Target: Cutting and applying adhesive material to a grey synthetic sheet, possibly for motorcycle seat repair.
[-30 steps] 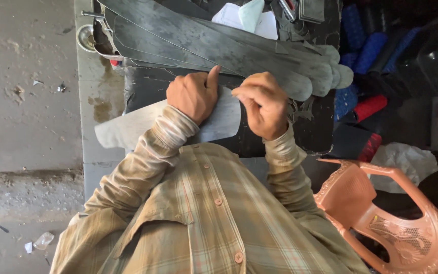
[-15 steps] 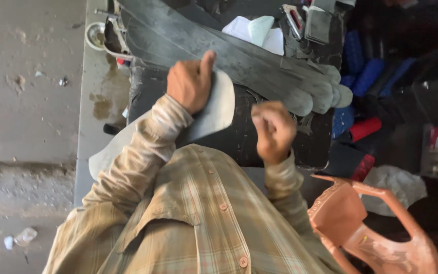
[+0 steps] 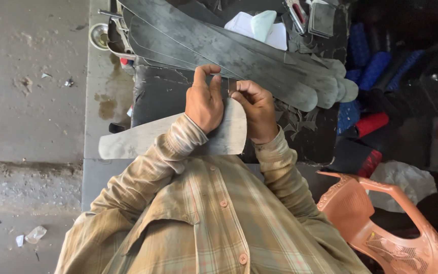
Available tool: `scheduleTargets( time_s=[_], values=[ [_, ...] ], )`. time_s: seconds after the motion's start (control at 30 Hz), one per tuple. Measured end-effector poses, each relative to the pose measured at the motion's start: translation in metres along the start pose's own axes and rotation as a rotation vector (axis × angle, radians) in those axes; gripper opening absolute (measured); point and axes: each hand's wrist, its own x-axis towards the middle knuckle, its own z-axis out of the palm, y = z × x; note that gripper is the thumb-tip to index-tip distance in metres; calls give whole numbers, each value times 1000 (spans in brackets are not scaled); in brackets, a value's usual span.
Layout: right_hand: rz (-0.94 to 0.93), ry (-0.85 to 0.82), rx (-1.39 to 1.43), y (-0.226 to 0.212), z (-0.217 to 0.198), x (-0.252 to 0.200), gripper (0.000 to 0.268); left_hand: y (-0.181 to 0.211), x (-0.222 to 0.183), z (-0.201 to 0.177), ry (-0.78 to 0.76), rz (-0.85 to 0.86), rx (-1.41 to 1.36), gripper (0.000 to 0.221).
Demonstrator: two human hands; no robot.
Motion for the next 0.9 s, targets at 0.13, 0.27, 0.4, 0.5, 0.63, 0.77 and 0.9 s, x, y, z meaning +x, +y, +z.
scheduleTargets(
  time_s=[0.13, 0.27, 0.4, 0.5, 0.63, 0.77, 0.9],
  values=[
    [-147, 3, -201, 2, -4, -4, 7, -8, 1, 10, 29, 19, -8, 13],
    [-249, 102, -448, -8, -5, -21, 4, -34, 9, 15, 66, -33, 80, 16],
    [-624, -53, -697, -28, 35, -45, 11, -76, 17, 12, 97, -117, 179, 21],
    [-738, -130, -756, -25, 36, -57, 17, -123, 18, 25, 187, -87, 205, 24],
    [-689, -254, -768, -26, 41, -65, 13, -127, 56, 5, 285, -50, 199, 31],
    [-535, 99, -463, -13, 19, -35, 8, -104, 55, 0, 199, -171, 128, 37],
    [-444, 214, -449, -3, 30, -12, 10, -81, 48, 17, 116, -297, 83, 40]
  ],
)
